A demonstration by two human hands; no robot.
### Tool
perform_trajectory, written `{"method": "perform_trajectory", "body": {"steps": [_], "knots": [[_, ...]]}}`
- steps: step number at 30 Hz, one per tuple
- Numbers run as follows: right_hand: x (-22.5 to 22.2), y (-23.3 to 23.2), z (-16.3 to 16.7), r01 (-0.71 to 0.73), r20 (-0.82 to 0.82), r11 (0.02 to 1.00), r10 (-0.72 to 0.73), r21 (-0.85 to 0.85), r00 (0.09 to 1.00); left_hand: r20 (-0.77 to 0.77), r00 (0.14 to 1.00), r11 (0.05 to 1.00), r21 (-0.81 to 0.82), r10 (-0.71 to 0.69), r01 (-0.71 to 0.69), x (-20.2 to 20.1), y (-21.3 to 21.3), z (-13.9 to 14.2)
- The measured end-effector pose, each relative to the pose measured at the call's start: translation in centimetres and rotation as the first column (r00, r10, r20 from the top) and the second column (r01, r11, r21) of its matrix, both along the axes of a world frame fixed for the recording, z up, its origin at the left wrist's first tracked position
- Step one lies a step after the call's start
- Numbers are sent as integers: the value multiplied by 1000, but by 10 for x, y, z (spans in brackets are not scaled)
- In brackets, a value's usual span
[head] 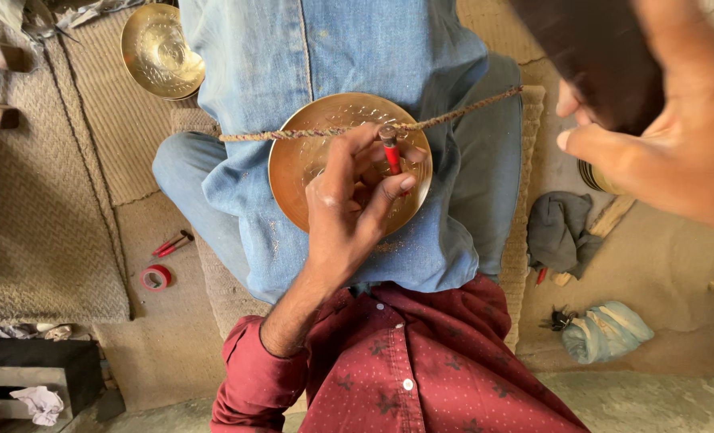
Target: The person sits cross-legged on the floor with a brass plate on their lap and engraves a decorative pattern into it. They hold a red-handled punch against the metal and repeatedly strike it with a wooden mallet, repositioning the punch across the plate surface to build up the design.
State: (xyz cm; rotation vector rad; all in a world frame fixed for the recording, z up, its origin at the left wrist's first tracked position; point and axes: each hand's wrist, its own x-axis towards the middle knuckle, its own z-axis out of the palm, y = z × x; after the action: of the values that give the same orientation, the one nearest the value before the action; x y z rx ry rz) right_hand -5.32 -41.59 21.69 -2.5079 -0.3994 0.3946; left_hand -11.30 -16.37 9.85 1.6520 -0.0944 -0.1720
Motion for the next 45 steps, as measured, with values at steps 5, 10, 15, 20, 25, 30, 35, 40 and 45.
{"method": "perform_trajectory", "body": {"steps": [5, 10, 15, 20, 25, 30, 35, 40, 45], "knots": [[1, 2, 3, -134, 96, 959, 163, -252, 982, 50, 999, 1000, -20, -11, 12, -2, 0, 0], [3, 7, 0, -100, 73, 978, 115, -182, 991, 69, 998, 1000, 30, 0, -2, -1, 1, 0], [2, 6, -2, -21, 66, 999, 23, -30, 998, 98, 995, 999, 45, 8, -12, -3, 1, -1], [-1, 3, -5, -67, 31, 991, 71, -120, 997, 114, 993, 1000, 27, -1, -2, -2, 0, -1], [1, 4, -3, -164, -28, 900, 167, -403, 986, 87, 996, 1000, 18, -10, 9, -2, 0, 2], [1, 7, -3, -234, -35, 818, 254, -525, 967, 109, 994, 1000, -7, -15, 16, -3, 0, 2], [-1, 4, -5, -200, -8, 862, 222, -466, 975, 110, 994, 999, 43, -10, 5, -4, 0, -1], [-7, 3, -9, -70, -45, 977, 62, -202, 997, 93, 996, 996, 84, -6, -2, -3, 2, -1], [-14, 8, -14, -73, 116, 973, 100, -218, 988, -81, 992, 966, -233, 92, -109, -12, 15, 8]]}}
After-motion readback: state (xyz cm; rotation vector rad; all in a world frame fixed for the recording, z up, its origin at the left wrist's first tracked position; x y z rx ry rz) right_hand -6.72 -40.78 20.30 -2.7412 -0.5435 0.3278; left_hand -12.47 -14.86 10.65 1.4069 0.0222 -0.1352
